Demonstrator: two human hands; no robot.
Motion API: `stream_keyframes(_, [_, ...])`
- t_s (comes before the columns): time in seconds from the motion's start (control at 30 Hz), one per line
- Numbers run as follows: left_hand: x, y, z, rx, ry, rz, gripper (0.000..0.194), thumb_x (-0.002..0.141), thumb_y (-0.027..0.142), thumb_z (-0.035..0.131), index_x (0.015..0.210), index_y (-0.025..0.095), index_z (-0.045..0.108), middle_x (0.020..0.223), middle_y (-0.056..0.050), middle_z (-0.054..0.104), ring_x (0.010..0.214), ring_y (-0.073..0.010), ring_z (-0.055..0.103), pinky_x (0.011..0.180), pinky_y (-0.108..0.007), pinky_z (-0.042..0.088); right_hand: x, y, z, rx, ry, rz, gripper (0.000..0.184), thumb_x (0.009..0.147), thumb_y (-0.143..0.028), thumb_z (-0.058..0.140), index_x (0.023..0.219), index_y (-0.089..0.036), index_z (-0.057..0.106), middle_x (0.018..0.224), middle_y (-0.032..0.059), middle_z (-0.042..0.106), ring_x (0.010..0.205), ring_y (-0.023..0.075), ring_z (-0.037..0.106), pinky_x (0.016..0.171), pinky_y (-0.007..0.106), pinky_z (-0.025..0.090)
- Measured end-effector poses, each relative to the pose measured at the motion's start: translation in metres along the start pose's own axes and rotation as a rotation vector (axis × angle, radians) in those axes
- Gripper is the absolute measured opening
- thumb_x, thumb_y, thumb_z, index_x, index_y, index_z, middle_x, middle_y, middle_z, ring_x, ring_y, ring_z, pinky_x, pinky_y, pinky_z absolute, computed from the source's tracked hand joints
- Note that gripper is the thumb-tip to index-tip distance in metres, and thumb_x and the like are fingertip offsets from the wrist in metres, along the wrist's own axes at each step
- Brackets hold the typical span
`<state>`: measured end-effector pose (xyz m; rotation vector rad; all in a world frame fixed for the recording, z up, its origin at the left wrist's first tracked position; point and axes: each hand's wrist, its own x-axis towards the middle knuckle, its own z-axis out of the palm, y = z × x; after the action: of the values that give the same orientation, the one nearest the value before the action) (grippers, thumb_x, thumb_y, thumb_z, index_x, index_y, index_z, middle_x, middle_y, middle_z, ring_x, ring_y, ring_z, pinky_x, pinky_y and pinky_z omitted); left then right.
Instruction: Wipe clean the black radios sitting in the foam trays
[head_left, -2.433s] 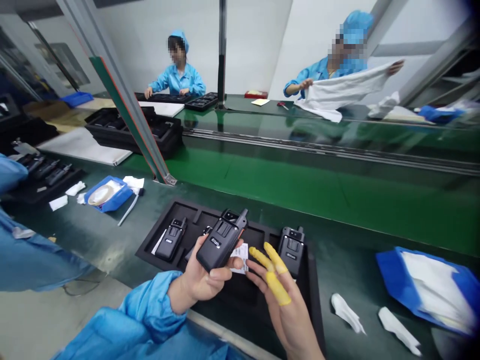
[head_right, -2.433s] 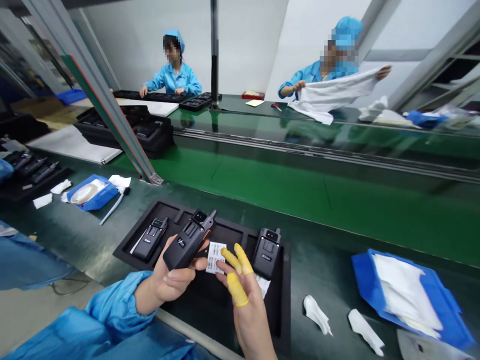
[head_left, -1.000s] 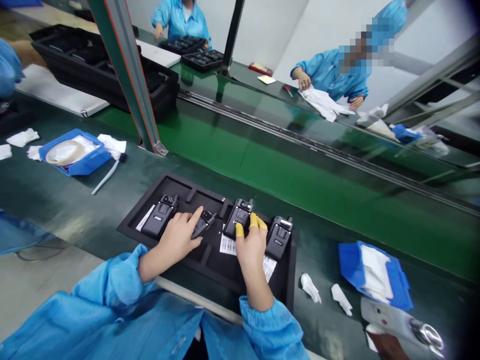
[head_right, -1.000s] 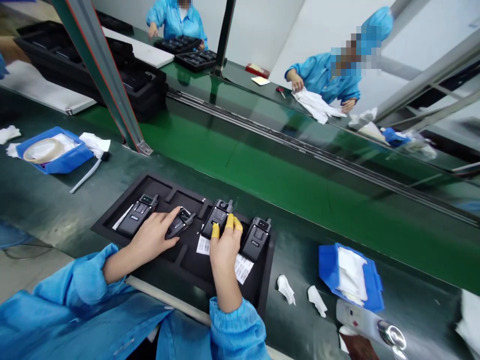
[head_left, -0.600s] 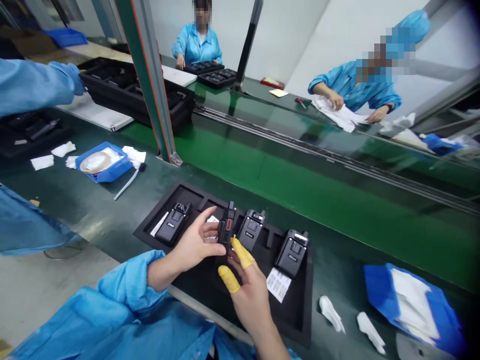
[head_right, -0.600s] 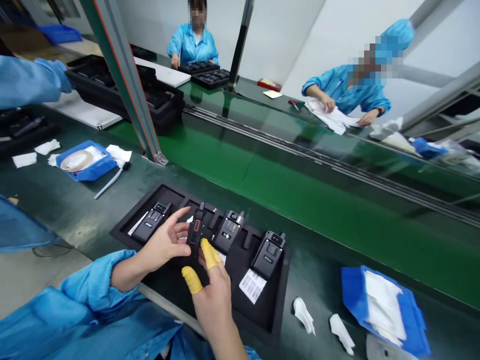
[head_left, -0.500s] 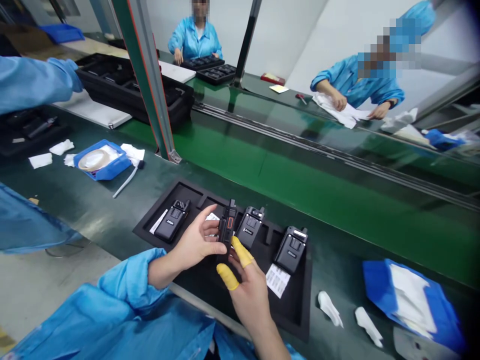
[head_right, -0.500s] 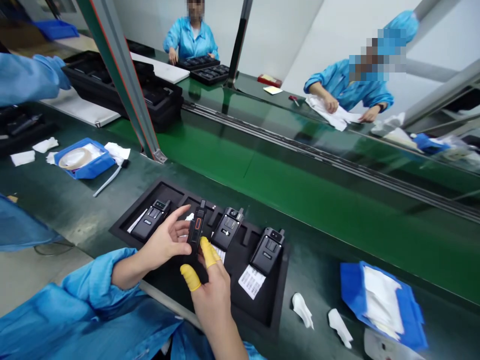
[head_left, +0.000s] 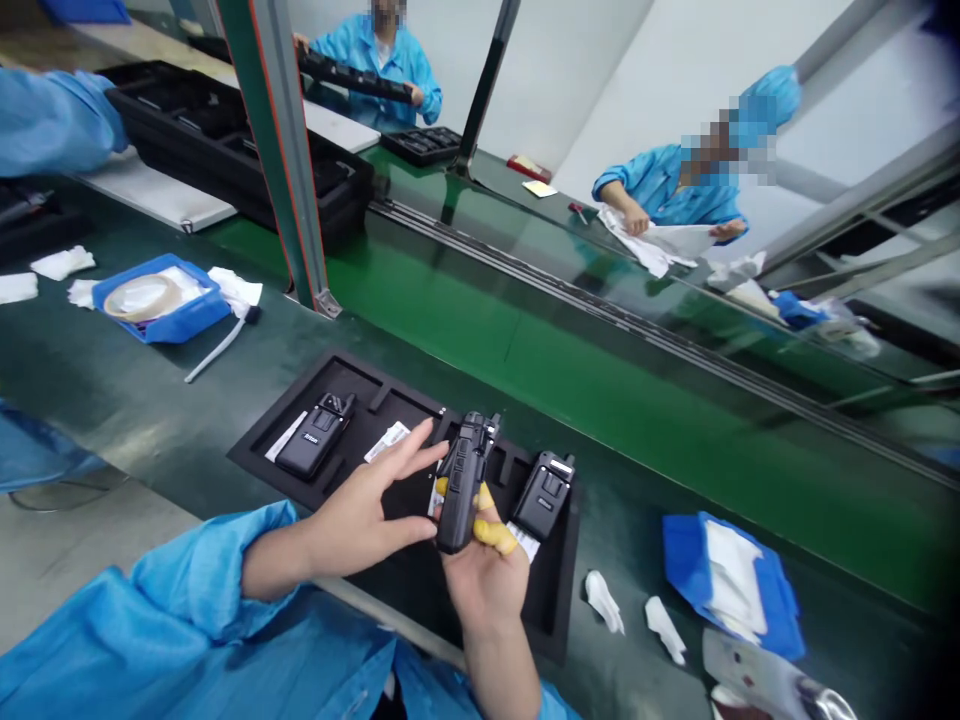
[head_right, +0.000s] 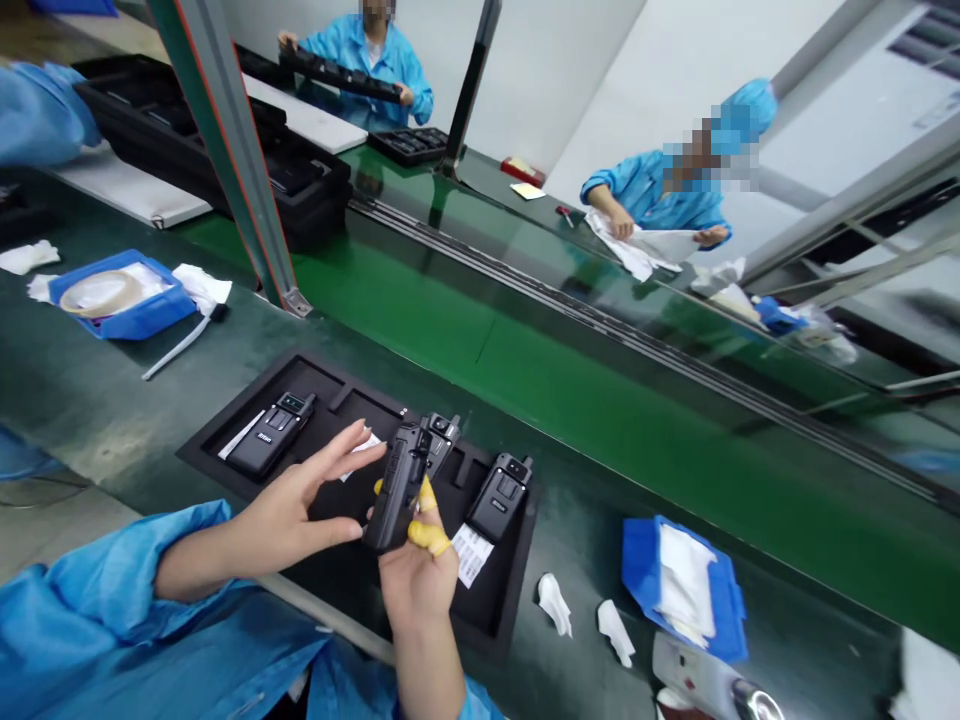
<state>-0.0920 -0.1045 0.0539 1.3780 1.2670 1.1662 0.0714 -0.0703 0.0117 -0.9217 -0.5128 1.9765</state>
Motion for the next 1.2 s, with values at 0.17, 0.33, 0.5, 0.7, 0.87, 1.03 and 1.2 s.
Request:
stream_keyframes(0.17, [-0.001, 0.006, 0.004, 0.196, -0.08, -0.018, 0.082, 0.077, 0.024, 0.068, 0.147, 0.028, 0.026, 0.144, -0.009, 0.045, 0.141, -0.0279, 0.026, 0.113, -0.059, 0.012, 0.004, 0.006, 0.002, 0.079, -0.004, 0.106, 0.027, 0.063, -0.024, 0.051, 0.085, -0.026, 0.065, 0.079, -0.0008, 0.071, 0.066, 0.0166, 0.064, 0.059, 0.031, 0.051])
stream_keyframes(0.33, [-0.004, 0.002, -0.002, 0.185, -0.077, -0.023, 0.072, 0.078, 0.023, 0.068, 0.142, 0.028, 0.037, 0.145, -0.007, 0.044, 0.141, -0.0279, 0.028, 0.114, -0.057, 0.015, 0.004, 0.01, 0.011, 0.113, 0.031, 0.153, 0.027, 0.058, -0.024, 0.05, 0.081, -0.026, 0.064, 0.076, -0.001, 0.07, 0.062, 0.015, 0.062, 0.055, 0.028, 0.049])
stream_keyframes(0.5, [-0.011, -0.01, -0.009, -0.036, -0.069, -0.027, 0.085, 0.077, 0.02, 0.069, 0.148, 0.029, 0.022, 0.144, -0.009, 0.045, 0.135, -0.027, 0.039, 0.113, -0.054, 0.021, 0.006, 0.015, 0.019, 0.04, 0.062, 0.101, 0.029, 0.063, -0.027, 0.047, 0.088, -0.027, 0.063, 0.082, -0.0008, 0.07, 0.065, 0.0162, 0.062, 0.061, 0.033, 0.05])
stream_keyframes(0.7, [-0.005, -0.035, -0.015, -0.395, -0.082, -0.063, 0.097, 0.07, 0.028, 0.077, 0.149, 0.028, 0.019, 0.155, -0.013, 0.023, 0.144, -0.027, 0.019, 0.115, -0.049, 0.017, 0.007, 0.019, 0.023, 0.006, 0.018, 0.087, 0.017, 0.06, -0.026, 0.051, 0.075, -0.025, 0.058, 0.08, -0.0002, 0.07, 0.064, 0.0167, 0.061, 0.055, 0.031, 0.048])
stream_keyframes(0.87, [0.013, -0.038, -0.019, -0.627, -0.183, -0.211, 0.111, 0.061, 0.048, 0.081, 0.148, 0.023, 0.017, 0.135, -0.018, 0.051, 0.12, -0.0278, 0.053, 0.104, -0.046, 0.036, 0.003, 0.022, 0.023, 0.072, -0.127, 0.287, 0.009, 0.062, -0.031, 0.053, 0.067, -0.023, 0.055, 0.072, 0.0019, 0.069, 0.053, 0.0152, 0.056, 0.043, 0.025, 0.041])
stream_keyframes(1.03, [0.02, -0.022, -0.014, -0.592, 0.055, -0.31, 0.078, 0.071, 0.038, 0.073, 0.135, 0.019, 0.033, 0.099, -0.006, 0.063, 0.086, -0.0169, 0.061, 0.079, -0.032, 0.047, 0.001, 0.019, 0.028, 0.03, -0.159, 0.329, 0.018, 0.068, -0.033, 0.062, 0.082, -0.022, 0.064, 0.082, 0.0036, 0.073, 0.065, 0.0183, 0.065, 0.057, 0.033, 0.053])
stream_keyframes(1.2, [0.028, -0.011, -0.007, -0.528, 0.129, -0.269, 0.064, 0.068, 0.025, 0.07, 0.123, 0.018, 0.04, 0.092, 0.0, 0.057, 0.085, -0.0144, 0.056, 0.074, -0.027, 0.046, -0.003, 0.009, 0.024, -0.055, -0.195, 0.296, 0.039, 0.068, -0.049, 0.069, 0.098, -0.023, 0.068, 0.102, 0.0057, 0.073, 0.097, 0.0308, 0.067, 0.085, 0.055, 0.052])
